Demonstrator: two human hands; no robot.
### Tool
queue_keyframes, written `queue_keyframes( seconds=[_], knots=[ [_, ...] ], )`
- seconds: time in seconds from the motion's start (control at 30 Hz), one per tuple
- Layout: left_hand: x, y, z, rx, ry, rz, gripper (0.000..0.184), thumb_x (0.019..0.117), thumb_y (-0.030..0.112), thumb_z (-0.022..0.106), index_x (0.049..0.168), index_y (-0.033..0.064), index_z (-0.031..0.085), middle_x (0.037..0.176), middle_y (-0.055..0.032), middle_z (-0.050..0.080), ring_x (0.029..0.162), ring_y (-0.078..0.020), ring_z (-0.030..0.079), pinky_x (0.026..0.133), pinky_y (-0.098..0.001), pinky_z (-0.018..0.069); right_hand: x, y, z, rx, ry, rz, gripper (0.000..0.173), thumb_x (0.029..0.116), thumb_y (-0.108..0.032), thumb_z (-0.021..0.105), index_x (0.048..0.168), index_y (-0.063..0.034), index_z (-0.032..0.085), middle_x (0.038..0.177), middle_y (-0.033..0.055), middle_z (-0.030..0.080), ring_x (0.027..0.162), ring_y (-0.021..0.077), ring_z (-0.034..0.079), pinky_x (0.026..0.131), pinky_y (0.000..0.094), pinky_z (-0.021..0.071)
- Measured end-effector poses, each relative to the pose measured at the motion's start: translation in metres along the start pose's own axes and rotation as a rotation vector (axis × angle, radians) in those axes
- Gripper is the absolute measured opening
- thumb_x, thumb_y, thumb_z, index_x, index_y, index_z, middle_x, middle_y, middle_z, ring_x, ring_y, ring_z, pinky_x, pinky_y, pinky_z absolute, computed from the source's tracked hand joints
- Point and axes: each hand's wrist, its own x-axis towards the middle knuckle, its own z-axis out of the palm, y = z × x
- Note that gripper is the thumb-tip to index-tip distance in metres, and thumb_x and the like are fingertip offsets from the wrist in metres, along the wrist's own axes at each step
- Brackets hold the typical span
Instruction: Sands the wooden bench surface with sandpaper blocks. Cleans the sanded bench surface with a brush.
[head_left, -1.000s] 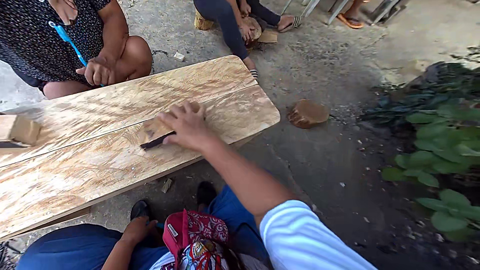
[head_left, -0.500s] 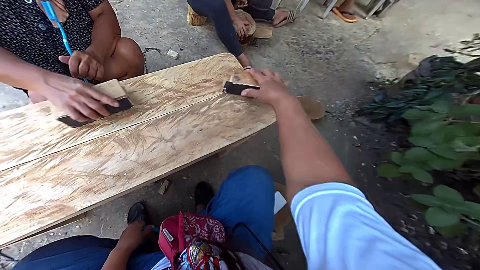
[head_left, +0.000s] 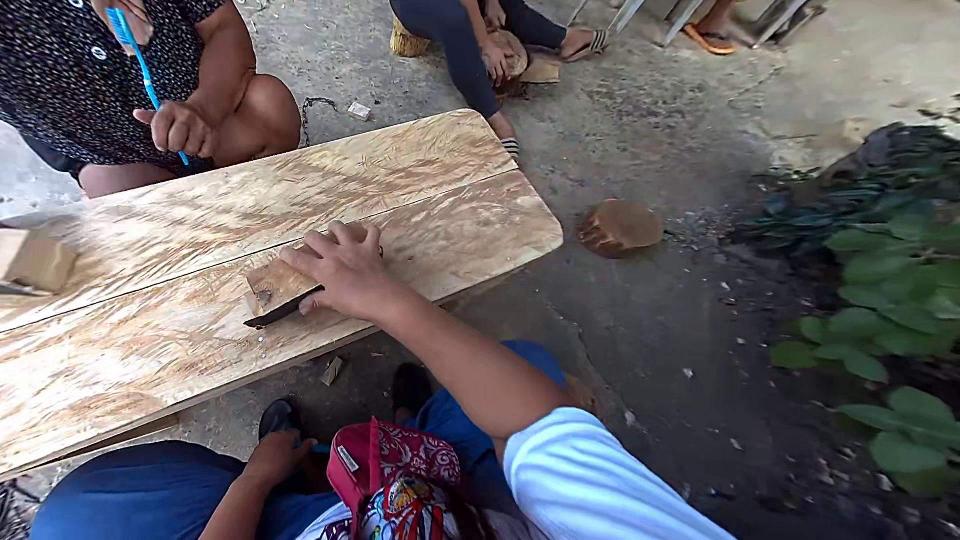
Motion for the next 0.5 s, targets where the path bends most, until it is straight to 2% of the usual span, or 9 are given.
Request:
queue_keyframes(
  seconds=[0.07, 0.13, 0.23, 0.33, 0.43, 0.5],
  knots=[
    [-0.002, 0.004, 0.0, 0.012, 0.0, 0.004, 0.056, 0.1085, 0.045, 0.047, 0.119, -0.0074, 0.065, 0.125, -0.0294, 0.064, 0.126, -0.0421, 0.058, 0.108, -0.0578, 0.042, 0.0, 0.019, -0.008, 0.002, 0.002, 0.016, 0.069, 0.0888, -0.049, 0.076, 0.152, -0.0359, 0.051, 0.152, 0.0059, 0.054, 0.145, 0.0414, 0.038, 0.101, 0.074, 0.0318],
    [-0.001, 0.004, 0.0, 0.01, 0.003, 0.005, 0.056, 0.1086, 0.044, 0.047, 0.119, -0.0078, 0.064, 0.126, -0.0293, 0.063, 0.126, -0.0425, 0.058, 0.108, -0.0577, 0.0419, -0.009, 0.06, -0.024, -0.002, 0.013, 0.106, 0.07, 0.0898, -0.048, 0.076, 0.153, -0.0339, 0.05, 0.155, 0.0074, 0.051, 0.147, 0.0422, 0.036, 0.101, 0.0758, 0.0312],
    [0.0, -0.004, 0.004, -0.028, 0.025, 0.011, 0.056, 0.1083, 0.044, 0.047, 0.12, -0.0077, 0.064, 0.127, -0.0296, 0.063, 0.126, -0.0432, 0.058, 0.108, -0.0588, 0.0417, -0.035, 0.146, -0.049, -0.027, 0.084, 0.337, 0.072, 0.0911, -0.047, 0.075, 0.155, -0.0284, 0.048, 0.156, 0.0124, 0.048, 0.148, 0.047, 0.033, 0.1, 0.0811, 0.0292],
    [-0.001, -0.015, 0.01, -0.073, 0.036, 0.012, 0.056, 0.1077, 0.044, 0.049, 0.122, -0.0078, 0.064, 0.128, -0.0308, 0.063, 0.127, -0.0445, 0.057, 0.109, -0.0609, 0.0408, -0.06, 0.215, -0.071, -0.038, 0.12, 0.582, 0.077, 0.0927, -0.048, 0.073, 0.159, -0.0248, 0.042, 0.16, 0.0171, 0.042, 0.147, 0.0531, 0.03, 0.101, 0.0858, 0.0227],
    [-0.005, -0.022, 0.016, -0.083, 0.032, -0.002, 0.055, 0.1079, 0.044, 0.049, 0.122, -0.0068, 0.064, 0.128, -0.03, 0.063, 0.127, -0.0437, 0.058, 0.109, -0.0605, 0.0414, -0.061, 0.224, -0.079, -0.044, 0.091, 0.706, 0.078, 0.0948, -0.049, 0.07, 0.161, -0.0243, 0.037, 0.162, 0.018, 0.037, 0.148, 0.0539, 0.027, 0.103, 0.0849, 0.0221],
    [-0.005, -0.025, 0.015, -0.089, 0.035, 0.0, 0.055, 0.1082, 0.043, 0.048, 0.121, -0.0071, 0.064, 0.127, -0.0296, 0.064, 0.126, -0.0437, 0.058, 0.108, -0.0603, 0.0421, -0.052, 0.202, -0.072, -0.047, 0.079, 0.663, 0.079, 0.0948, -0.048, 0.071, 0.161, -0.0224, 0.037, 0.162, 0.0186, 0.037, 0.147, 0.0546, 0.028, 0.102, 0.0852, 0.0227]
  ],
)
